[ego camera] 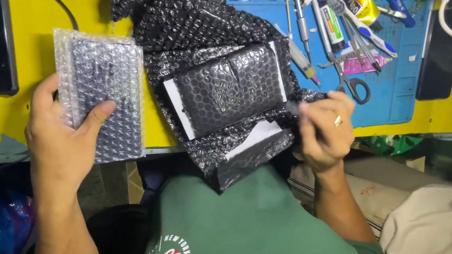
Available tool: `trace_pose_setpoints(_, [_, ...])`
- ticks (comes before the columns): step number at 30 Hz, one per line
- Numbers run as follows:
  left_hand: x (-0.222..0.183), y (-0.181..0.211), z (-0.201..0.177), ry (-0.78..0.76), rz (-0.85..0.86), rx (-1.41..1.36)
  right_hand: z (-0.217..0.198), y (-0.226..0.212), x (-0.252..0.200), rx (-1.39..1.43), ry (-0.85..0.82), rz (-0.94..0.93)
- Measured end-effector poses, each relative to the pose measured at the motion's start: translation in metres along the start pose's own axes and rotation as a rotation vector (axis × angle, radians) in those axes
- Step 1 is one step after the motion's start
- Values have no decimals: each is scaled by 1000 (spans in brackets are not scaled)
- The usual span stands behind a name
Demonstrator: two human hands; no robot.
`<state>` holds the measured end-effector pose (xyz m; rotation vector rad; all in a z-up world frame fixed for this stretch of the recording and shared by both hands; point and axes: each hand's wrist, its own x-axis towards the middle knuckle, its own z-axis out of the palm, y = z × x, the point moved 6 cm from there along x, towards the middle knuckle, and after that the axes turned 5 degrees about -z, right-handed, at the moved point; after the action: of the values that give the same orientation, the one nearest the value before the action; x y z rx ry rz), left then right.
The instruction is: Unwrapping and inspecting mobile phone replacement parts from bubble wrap on a repair bench.
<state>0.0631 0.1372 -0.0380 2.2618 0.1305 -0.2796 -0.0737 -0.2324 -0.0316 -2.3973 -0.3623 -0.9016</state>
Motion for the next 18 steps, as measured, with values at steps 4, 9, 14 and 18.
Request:
trace_pose_setpoints(4, [-2, 0, 0, 17, 22, 21, -11, 33, 10, -164, 27, 67])
trace_pose_setpoints(9, [-2, -3, 0, -10, 37, -231, -9, 79, -5, -416, -342, 234])
trace_pose_setpoints(14, [-7, -1, 2, 4, 78, -372, -6, 2, 38, 52, -396, -2])
trace_pose_setpoints(18, [-7, -2, 7, -17, 36, -493, 26, -35, 9, 145, -896, -143])
